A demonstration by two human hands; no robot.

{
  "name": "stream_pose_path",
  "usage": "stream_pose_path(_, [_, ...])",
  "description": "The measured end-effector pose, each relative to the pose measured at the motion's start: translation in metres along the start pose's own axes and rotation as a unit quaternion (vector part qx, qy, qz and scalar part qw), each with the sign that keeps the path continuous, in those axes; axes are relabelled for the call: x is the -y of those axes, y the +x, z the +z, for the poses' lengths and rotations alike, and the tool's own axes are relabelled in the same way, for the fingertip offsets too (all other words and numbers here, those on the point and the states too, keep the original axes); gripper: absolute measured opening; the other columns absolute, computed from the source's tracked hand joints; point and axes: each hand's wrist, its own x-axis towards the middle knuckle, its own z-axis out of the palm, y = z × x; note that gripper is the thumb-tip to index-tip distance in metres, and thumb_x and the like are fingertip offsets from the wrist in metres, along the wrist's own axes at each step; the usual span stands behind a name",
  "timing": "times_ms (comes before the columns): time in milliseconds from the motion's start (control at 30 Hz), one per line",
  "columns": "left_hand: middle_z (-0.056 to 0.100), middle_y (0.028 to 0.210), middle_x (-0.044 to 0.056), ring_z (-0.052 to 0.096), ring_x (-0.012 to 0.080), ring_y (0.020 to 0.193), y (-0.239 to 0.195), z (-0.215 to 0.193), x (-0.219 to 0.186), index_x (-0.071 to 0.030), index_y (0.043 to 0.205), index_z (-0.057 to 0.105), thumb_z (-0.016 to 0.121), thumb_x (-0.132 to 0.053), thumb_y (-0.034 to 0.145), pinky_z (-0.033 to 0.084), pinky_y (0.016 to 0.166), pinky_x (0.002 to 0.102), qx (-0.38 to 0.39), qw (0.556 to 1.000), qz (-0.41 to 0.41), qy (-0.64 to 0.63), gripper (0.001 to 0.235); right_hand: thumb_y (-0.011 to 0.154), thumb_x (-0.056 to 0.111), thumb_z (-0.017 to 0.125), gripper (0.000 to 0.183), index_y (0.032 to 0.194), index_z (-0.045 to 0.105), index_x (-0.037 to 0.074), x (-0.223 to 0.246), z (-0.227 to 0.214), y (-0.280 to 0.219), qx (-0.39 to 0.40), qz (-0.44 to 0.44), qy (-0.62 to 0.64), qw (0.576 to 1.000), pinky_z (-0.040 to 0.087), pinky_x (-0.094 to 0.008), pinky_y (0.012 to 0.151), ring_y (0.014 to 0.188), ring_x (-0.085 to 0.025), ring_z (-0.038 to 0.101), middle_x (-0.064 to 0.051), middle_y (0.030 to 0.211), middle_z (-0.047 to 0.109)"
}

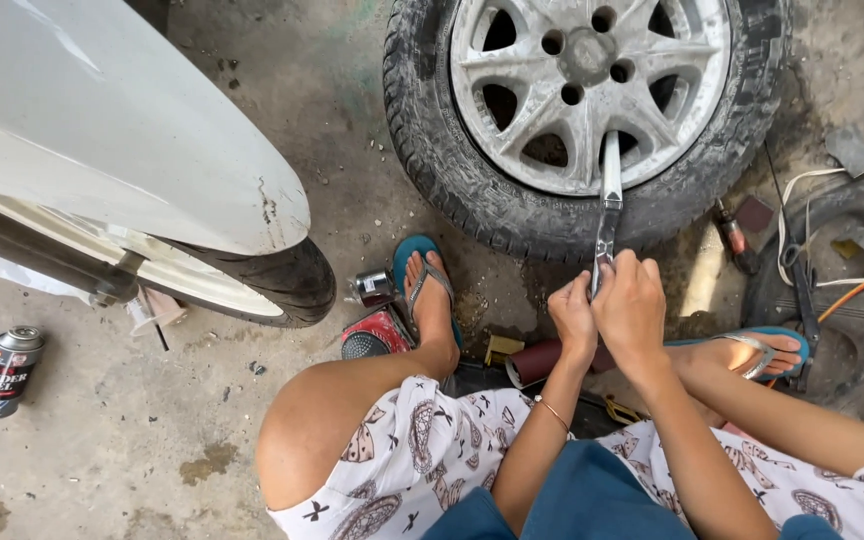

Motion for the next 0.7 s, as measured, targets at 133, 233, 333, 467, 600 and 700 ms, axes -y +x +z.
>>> stream_pose_path(133, [0.049,0.053,0.004,0.048,0.0176,0.060,-0.001,-0.001,-0.002,-0.009,0.054,0.052,0.067,-0.034,0.092,0.043,0.062,0.032,0.005,1.000,-0.005,0.010,0.048,0.102,0.012,0.066,0.018,0.097,0.054,-0.001,-0.019,0.005,0.041,-0.004,0.016,0.048,0.999,0.049,-0.054,0.065,0.072,-0.048,0.058,-0.022,0.076,0.051])
stream_pose_path(233, [0.045,0.052,0.002,0.044,0.0156,0.057,0.001,0.001,-0.007,-0.010,0.054,0.051,0.067,-0.030,0.093,0.039,0.059,0.029,0.000,1.000,-0.005,-0.018,0.046,0.105,0.018,0.069,0.019,0.102,0.058,0.002,-0.035,0.004,0.053,0.043,0.089,0.150,0.984,0.050,-0.053,0.072,0.080,-0.049,0.065,-0.020,0.078,0.062])
stream_pose_path(333, [0.044,0.051,0.001,0.045,0.0153,0.056,0.002,0.003,-0.001,-0.012,0.053,0.049,0.068,-0.031,0.091,0.039,0.058,0.029,-0.003,1.000,-0.008,-0.019,0.047,0.102,0.017,0.069,0.016,0.099,0.061,0.003,-0.023,-0.006,0.021,0.057,0.062,0.099,0.992,0.051,-0.053,0.070,0.078,-0.048,0.066,-0.021,0.078,0.064])
stream_pose_path(467, [0.044,0.050,0.002,0.046,0.0153,0.056,0.006,0.005,0.003,-0.011,0.053,0.049,0.068,-0.031,0.092,0.039,0.057,0.029,-0.008,1.000,0.000,-0.012,0.048,0.105,0.017,0.063,0.018,0.095,0.053,0.006,-0.015,-0.005,0.000,0.009,-0.017,-0.008,1.000,0.053,-0.042,0.071,0.080,-0.037,0.061,-0.015,0.075,0.055])
stream_pose_path(600, [0.042,0.049,0.002,0.043,0.0147,0.054,0.007,0.004,0.003,-0.012,0.052,0.049,0.067,-0.030,0.092,0.037,0.056,0.027,-0.003,1.000,-0.002,-0.013,0.047,0.108,0.007,0.061,0.016,0.096,0.051,0.003,-0.021,0.011,0.036,-0.023,-0.013,0.062,0.998,0.050,-0.037,0.067,0.071,-0.031,0.052,-0.013,0.071,0.048])
stream_pose_path(700, [0.043,0.049,0.003,0.045,0.0157,0.055,0.011,0.002,0.006,-0.010,0.052,0.050,0.067,-0.031,0.091,0.039,0.057,0.029,0.002,1.000,0.013,0.004,0.048,0.105,0.014,0.063,0.017,0.096,0.052,0.006,-0.017,0.005,0.005,-0.019,-0.034,0.007,0.999,0.051,-0.043,0.067,0.078,-0.038,0.057,-0.013,0.074,0.048])
